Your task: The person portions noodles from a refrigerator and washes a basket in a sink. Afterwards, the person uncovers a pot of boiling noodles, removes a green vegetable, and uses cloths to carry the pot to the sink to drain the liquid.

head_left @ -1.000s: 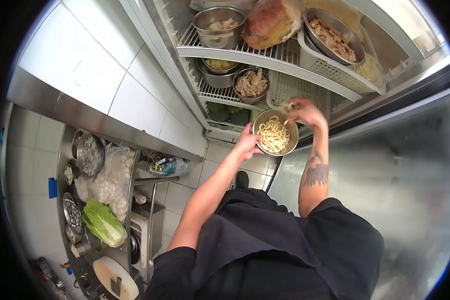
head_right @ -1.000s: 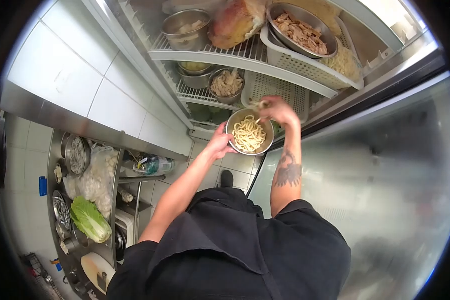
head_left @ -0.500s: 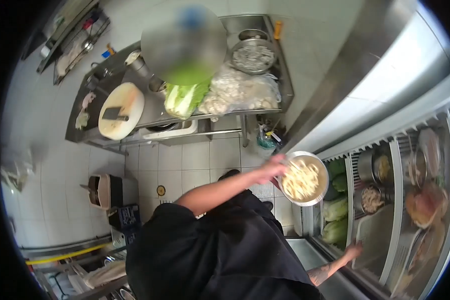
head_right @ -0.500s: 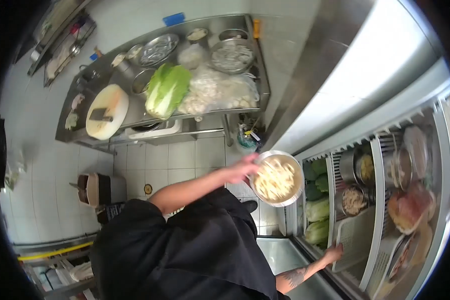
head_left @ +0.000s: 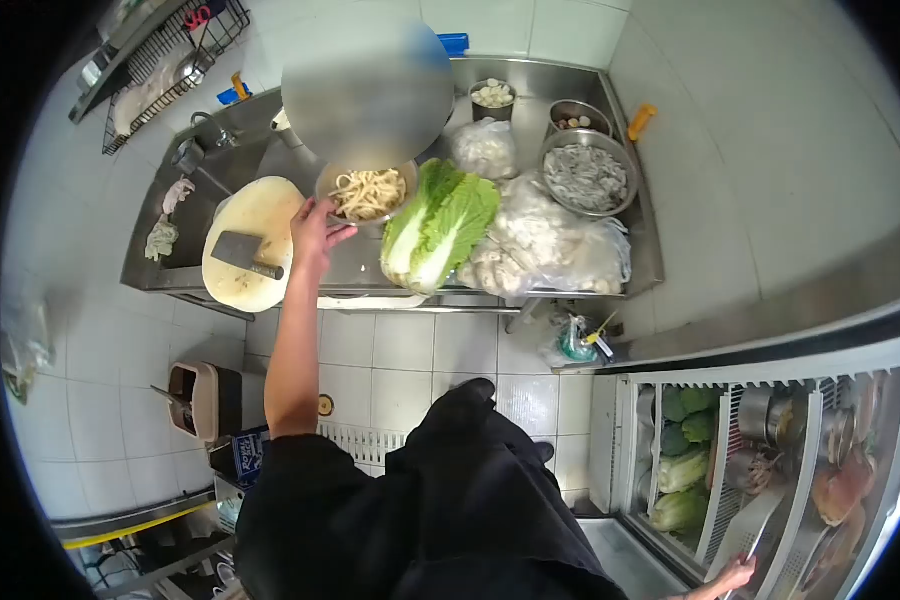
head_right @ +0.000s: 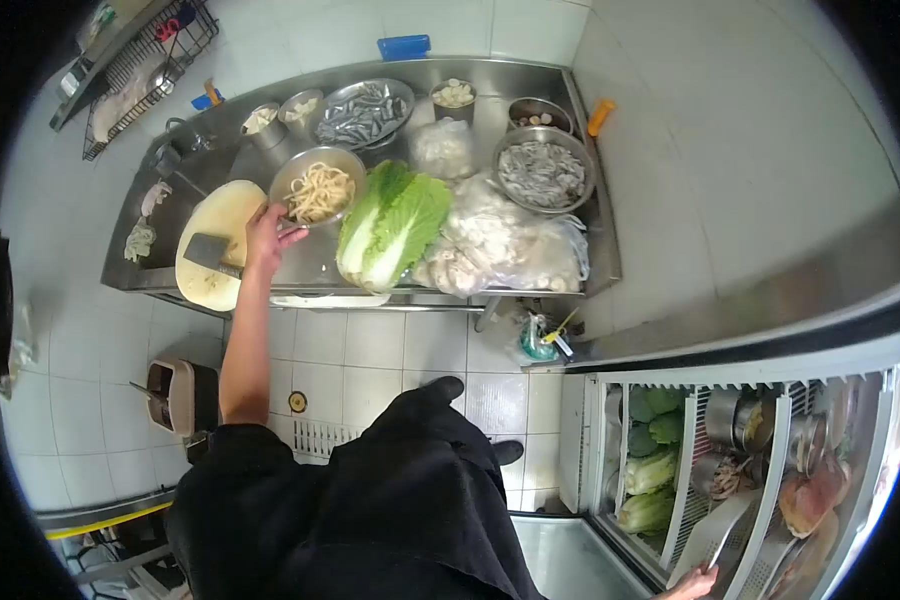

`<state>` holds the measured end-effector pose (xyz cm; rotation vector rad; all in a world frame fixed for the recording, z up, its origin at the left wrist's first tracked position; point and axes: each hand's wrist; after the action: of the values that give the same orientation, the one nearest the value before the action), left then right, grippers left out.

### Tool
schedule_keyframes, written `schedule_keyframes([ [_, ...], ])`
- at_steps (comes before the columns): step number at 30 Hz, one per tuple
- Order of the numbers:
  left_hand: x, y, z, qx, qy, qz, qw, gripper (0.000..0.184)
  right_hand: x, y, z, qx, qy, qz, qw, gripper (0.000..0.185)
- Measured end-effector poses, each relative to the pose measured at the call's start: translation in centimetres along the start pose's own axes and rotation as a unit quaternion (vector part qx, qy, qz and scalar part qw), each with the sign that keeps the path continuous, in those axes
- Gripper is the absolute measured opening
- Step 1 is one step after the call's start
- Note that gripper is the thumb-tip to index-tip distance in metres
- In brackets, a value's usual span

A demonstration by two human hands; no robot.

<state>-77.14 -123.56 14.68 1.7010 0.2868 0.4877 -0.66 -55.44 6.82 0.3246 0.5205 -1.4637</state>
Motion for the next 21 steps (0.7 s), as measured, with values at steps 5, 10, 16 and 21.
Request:
schedule_keyframes([
  [5, -22.6, -5.7, 0.9, -0.014, 0.029, 0.040, 0.999, 0.040, 12.0, -16.3, 4.1, -0.048, 0.117, 0.013, 0.992, 0.020],
  [10, -34.5, -13.0, 0.2, -0.079, 0.018, 0.028, 0.996, 0.053, 20.2, -24.8, 6.2, -0.071, 0.122, -0.020, 0.990, 0.022],
  [16, -30.0, -15.2, -0.9, -0.318, 0.071, -0.474, 0.818, 0.047, 24.5, -27.0, 9.1, -0.365, 0.125, -0.202, 0.900, 0.030],
  [21, 2.5, -5.8, 2.0, -0.162, -0.270, -0.171, 0.934, 0.020, 33.6, -26.4, 25.5, -0.214, 0.173, 0.046, 0.960, 0.021],
])
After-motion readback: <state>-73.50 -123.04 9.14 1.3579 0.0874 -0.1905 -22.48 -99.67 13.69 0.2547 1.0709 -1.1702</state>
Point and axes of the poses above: each hand's wrist, its own x-axis away from the middle knuckle, its own z-axis out of the back of the hand, y = z × x, and after that the axes turned 15 degrees about y, right-handed
